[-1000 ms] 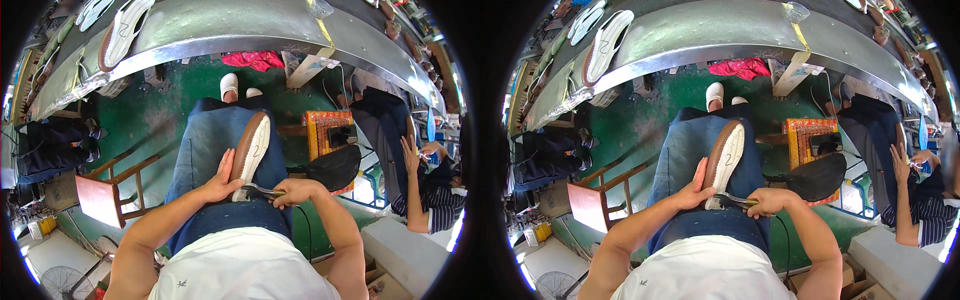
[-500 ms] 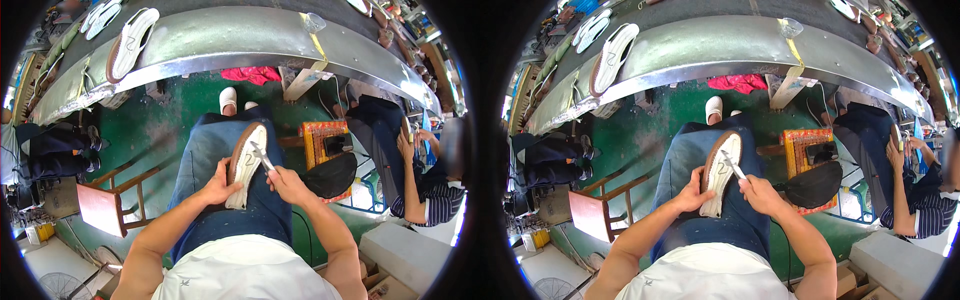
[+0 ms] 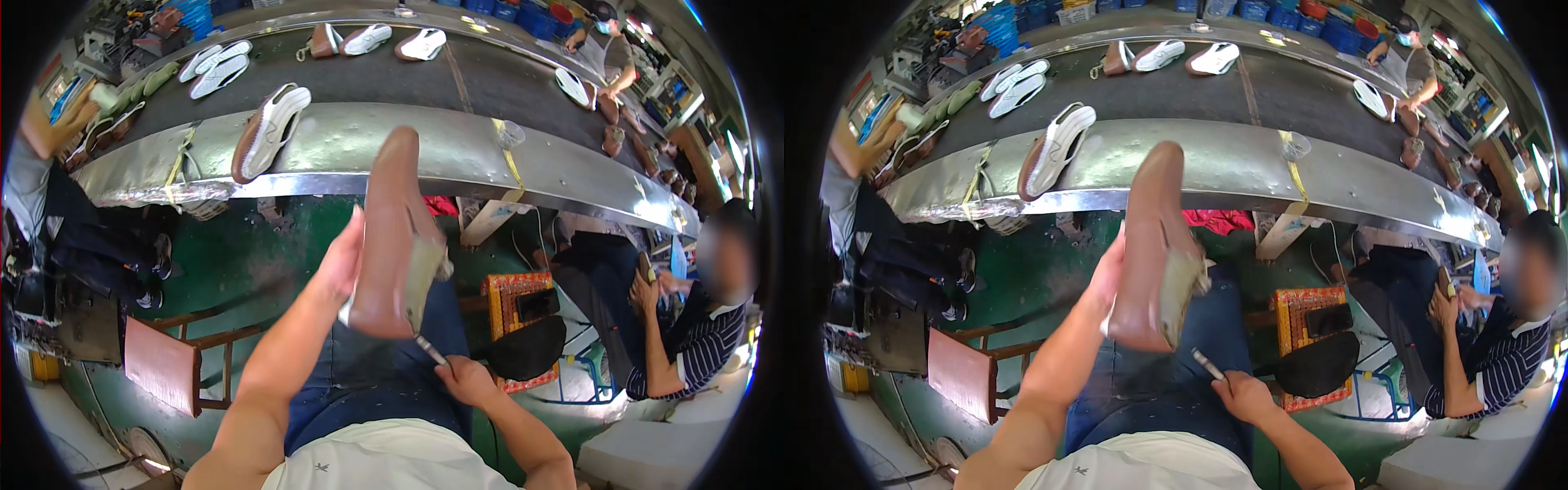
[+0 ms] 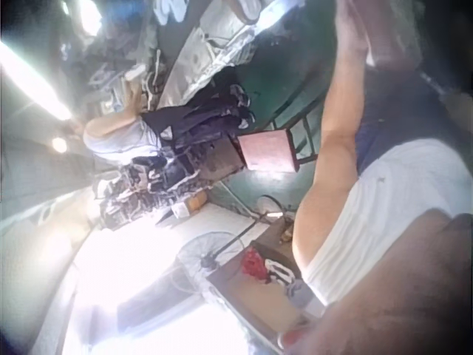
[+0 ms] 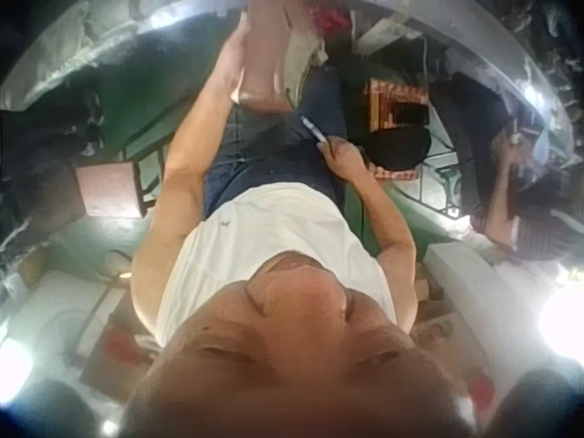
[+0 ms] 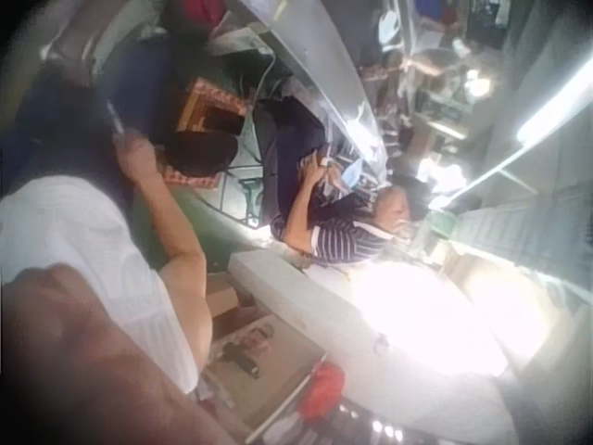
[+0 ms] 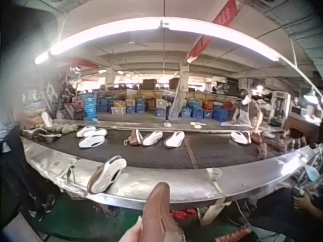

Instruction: Use pliers to pull and secure the shoe upper material over the last on a production line.

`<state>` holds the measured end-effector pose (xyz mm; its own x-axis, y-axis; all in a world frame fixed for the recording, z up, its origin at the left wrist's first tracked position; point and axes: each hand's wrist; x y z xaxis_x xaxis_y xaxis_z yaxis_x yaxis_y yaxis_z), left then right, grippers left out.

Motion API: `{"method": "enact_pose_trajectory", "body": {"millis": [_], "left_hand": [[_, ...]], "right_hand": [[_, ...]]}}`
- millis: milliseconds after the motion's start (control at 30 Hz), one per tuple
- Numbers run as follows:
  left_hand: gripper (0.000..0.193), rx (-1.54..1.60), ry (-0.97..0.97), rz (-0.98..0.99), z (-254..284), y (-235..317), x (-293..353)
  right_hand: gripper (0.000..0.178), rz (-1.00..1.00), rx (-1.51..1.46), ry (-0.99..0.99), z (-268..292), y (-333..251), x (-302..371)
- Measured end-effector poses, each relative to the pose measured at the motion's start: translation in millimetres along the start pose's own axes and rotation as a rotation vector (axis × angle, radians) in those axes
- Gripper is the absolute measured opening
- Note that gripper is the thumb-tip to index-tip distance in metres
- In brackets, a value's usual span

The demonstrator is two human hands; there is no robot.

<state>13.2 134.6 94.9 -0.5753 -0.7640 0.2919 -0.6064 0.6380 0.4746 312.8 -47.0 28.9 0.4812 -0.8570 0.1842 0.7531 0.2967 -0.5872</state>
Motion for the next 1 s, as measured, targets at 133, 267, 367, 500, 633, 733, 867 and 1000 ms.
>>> {"method": "enact_pose_trajectory", "body": {"millis": [133, 267, 367, 500, 633, 733, 867, 1000], "left_hand": [[0.092, -0.033, -0.218, 0.106, 19.8, 17.0, -30.6], [0.097, -0.124, -0.031, 0.044, 48.6, -6.4, -44.6], [0.098, -0.164, -0.068, 0.003, 54.1, -5.3, -51.1], [0.095, -0.121, -0.064, -0.012, 59.2, -10.3, -52.1], [0.095, -0.137, -0.062, -0.023, 58.7, -13.2, -53.2], [0.095, -0.131, -0.072, -0.018, 60.2, -10.8, -55.8], [0.094, 0.012, -0.195, 0.002, 37.1, 1.1, -52.8], [0.086, 0.156, -0.175, 0.034, -12.8, 25.1, -34.0]], "right_hand": [[0.042, 0.106, 0.325, -0.156, 2.4, -27.4, 7.0], [0.043, 0.166, 0.302, -0.057, 8.9, -40.3, 12.1], [0.040, 0.125, 0.253, -0.042, 17.5, -33.2, 0.8], [0.037, 0.129, 0.263, -0.040, 21.2, -34.0, -4.2], [0.036, 0.162, 0.235, -0.025, 20.4, -33.4, -13.8], [0.036, 0.193, 0.229, -0.008, 23.4, -35.3, -22.4], [0.035, 0.249, 0.153, 0.072, 37.5, -36.1, -32.0], [0.033, 0.265, 0.135, 0.119, 48.3, -39.4, -41.7]]}}
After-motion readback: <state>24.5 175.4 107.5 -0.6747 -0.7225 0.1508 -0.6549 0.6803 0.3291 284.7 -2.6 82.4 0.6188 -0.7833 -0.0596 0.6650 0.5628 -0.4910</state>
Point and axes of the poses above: each hand's wrist, its own x-axis away from the middle knuckle, its own z-axis out of the back of the hand, y = z × x, and after that the axes turned 10 degrees about z, right-handed
